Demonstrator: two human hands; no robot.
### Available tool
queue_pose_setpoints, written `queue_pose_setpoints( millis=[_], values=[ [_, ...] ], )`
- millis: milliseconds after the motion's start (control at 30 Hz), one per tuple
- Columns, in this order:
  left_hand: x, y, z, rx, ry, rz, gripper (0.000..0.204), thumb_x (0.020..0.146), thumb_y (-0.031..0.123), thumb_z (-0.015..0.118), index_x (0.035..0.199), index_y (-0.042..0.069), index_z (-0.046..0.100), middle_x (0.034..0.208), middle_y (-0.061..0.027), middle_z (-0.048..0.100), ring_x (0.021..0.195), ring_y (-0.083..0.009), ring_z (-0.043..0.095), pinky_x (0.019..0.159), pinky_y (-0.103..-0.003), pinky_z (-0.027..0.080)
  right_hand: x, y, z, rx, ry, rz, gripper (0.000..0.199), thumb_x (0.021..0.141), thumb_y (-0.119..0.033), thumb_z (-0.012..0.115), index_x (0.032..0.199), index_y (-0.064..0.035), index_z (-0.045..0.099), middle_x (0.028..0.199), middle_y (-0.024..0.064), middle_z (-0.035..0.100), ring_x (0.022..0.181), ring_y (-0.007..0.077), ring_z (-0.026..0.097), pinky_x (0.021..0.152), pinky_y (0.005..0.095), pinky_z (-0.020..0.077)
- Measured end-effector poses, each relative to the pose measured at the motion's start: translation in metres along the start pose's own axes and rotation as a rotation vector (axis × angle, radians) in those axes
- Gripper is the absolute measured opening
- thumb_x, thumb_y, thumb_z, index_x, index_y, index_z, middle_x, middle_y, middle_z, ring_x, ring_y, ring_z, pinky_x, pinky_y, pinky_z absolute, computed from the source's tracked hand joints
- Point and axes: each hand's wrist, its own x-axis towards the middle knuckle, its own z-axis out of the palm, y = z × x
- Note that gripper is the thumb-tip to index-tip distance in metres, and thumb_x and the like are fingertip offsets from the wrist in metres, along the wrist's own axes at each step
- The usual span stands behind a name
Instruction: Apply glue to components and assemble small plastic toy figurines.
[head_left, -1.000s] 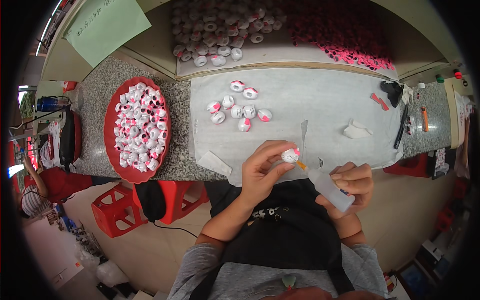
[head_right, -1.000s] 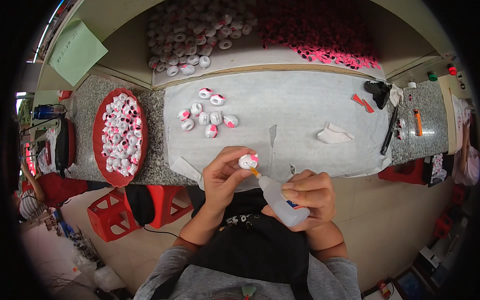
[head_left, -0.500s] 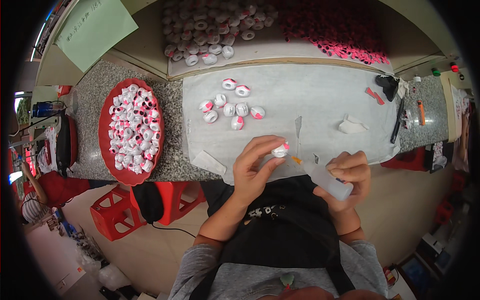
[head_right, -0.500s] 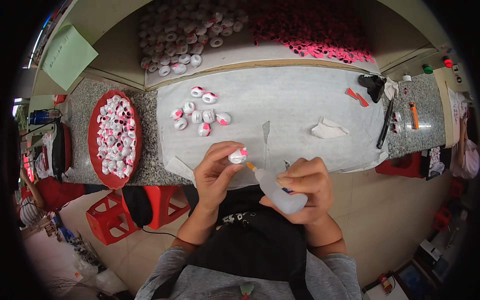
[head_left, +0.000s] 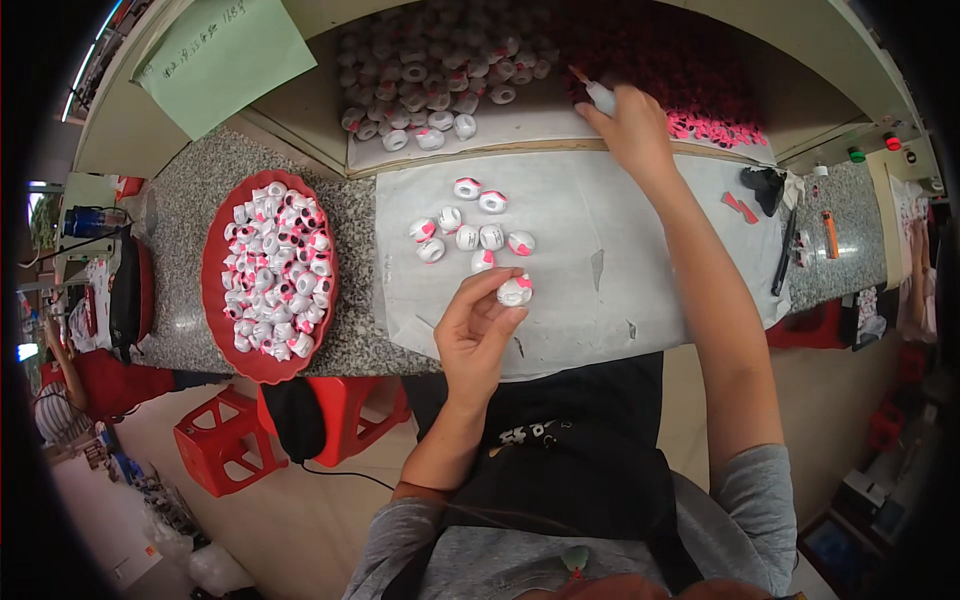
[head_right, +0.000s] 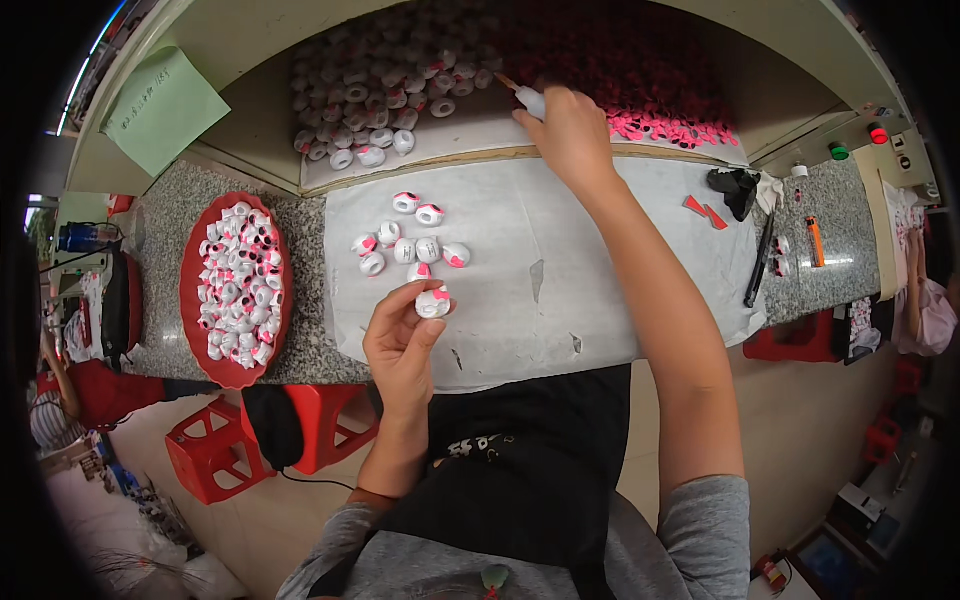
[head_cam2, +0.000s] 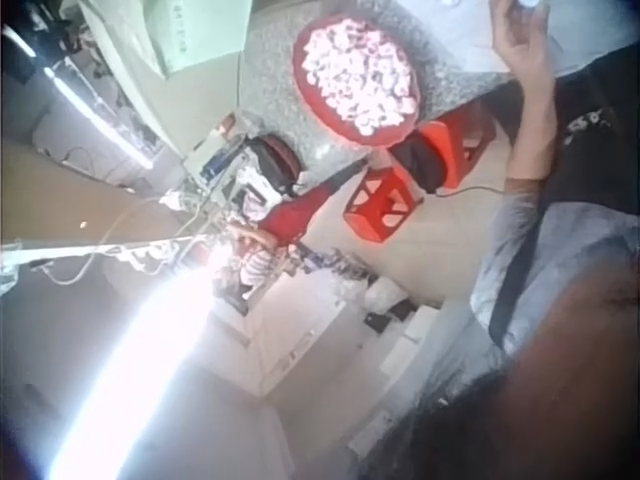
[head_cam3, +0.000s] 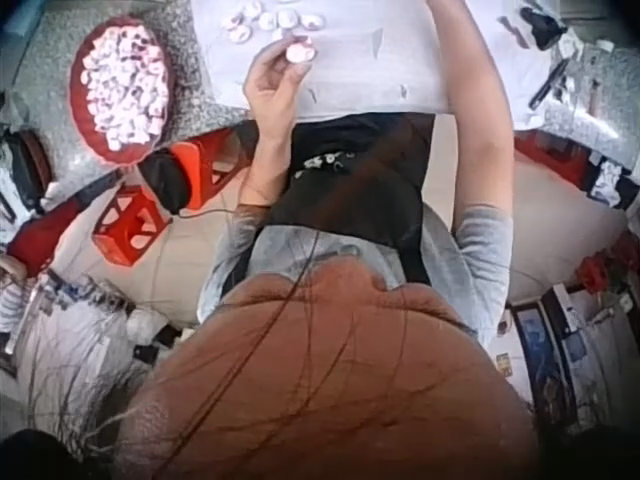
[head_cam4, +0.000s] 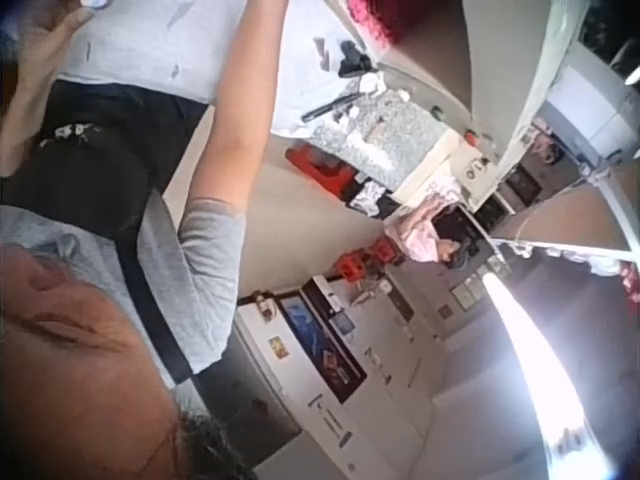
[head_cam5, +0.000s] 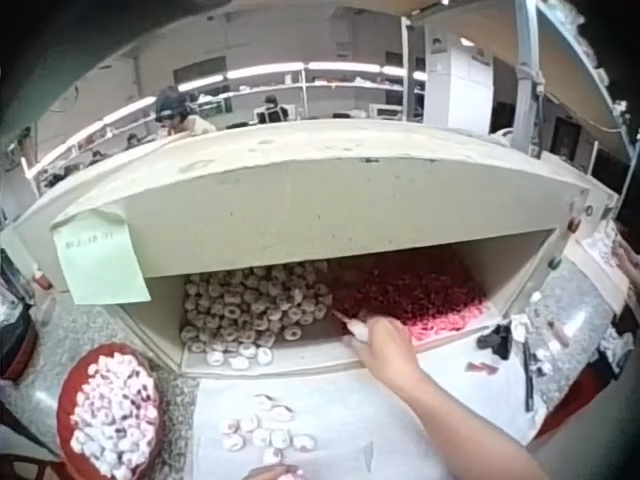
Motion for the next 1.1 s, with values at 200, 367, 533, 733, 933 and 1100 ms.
queue_pose_setpoints(
  millis=[200,367,533,733,933,1100],
  values=[
    [0.0,-0.002,0.002,-0.063,-0.033,-0.028,0.035,0.071,-0.005,0.053,0.103,-0.002,0.042,0.1,-0.0162,0.049,0.087,-0.0186,0.051,0.077,-0.031,0.043,0.008,-0.001,0.016,-0.049,0.083,-0.065,0.026,0.067,-0.021,0.06,0.075,0.0026,0.054,0.056,0.0149,0.053,0.053,0.0264,0.053,0.049,0.0341,0.0414],
    [-0.002,-0.002,0.003,-0.154,-0.016,-0.098,0.034,0.071,-0.005,0.052,0.103,-0.002,0.042,0.1,-0.0162,0.048,0.089,-0.0189,0.051,0.077,-0.032,0.043,-0.035,-0.013,-0.031,0.901,-0.184,0.105,0.007,0.068,-0.008,0.056,0.071,-0.0008,0.056,0.06,0.0034,0.053,0.05,0.0065,0.045,0.043,0.0189,0.0362],
    [-0.004,-0.005,0.007,-0.165,-0.065,-0.132,0.034,0.07,-0.006,0.052,0.103,-0.002,0.042,0.101,-0.0165,0.048,0.091,-0.0191,0.05,0.077,-0.032,0.043,-0.116,-0.03,-0.063,1.179,-0.315,0.172,0.007,0.064,0.003,0.057,0.07,0.0022,0.053,0.066,0.0104,0.054,0.052,0.0116,0.048,0.045,0.0205,0.0383],
    [-0.005,-0.005,0.02,0.079,-0.134,-0.045,0.032,0.071,-0.008,0.051,0.101,-0.002,0.043,0.102,-0.0164,0.048,0.092,-0.0194,0.049,0.074,-0.028,0.044,-0.158,-0.022,-0.056,1.474,-0.36,0.288,0.009,0.063,0.008,0.057,0.069,0.0038,0.052,0.067,0.013,0.053,0.054,0.0149,0.051,0.047,0.0218,0.0409],
    [-0.008,-0.003,0.025,0.4,-0.196,0.121,0.028,0.07,-0.008,0.052,0.096,-0.002,0.048,0.1,-0.016,0.048,0.091,-0.0201,0.05,0.074,-0.027,0.044,-0.162,-0.023,-0.05,1.423,-0.386,0.304,0.007,0.064,0.005,0.058,0.069,0.0032,0.053,0.067,0.0099,0.053,0.057,0.0126,0.05,0.049,0.0213,0.0405],
    [-0.01,-0.001,0.024,0.539,-0.234,0.177,0.028,0.068,-0.008,0.054,0.095,-0.002,0.05,0.099,-0.0165,0.049,0.089,-0.0201,0.051,0.072,-0.026,0.045,-0.165,-0.022,-0.049,1.435,-0.368,0.333,0.007,0.065,0.004,0.059,0.069,0.0021,0.053,0.067,0.0085,0.053,0.059,0.0113,0.049,0.05,0.021,0.0402]
  ],
)
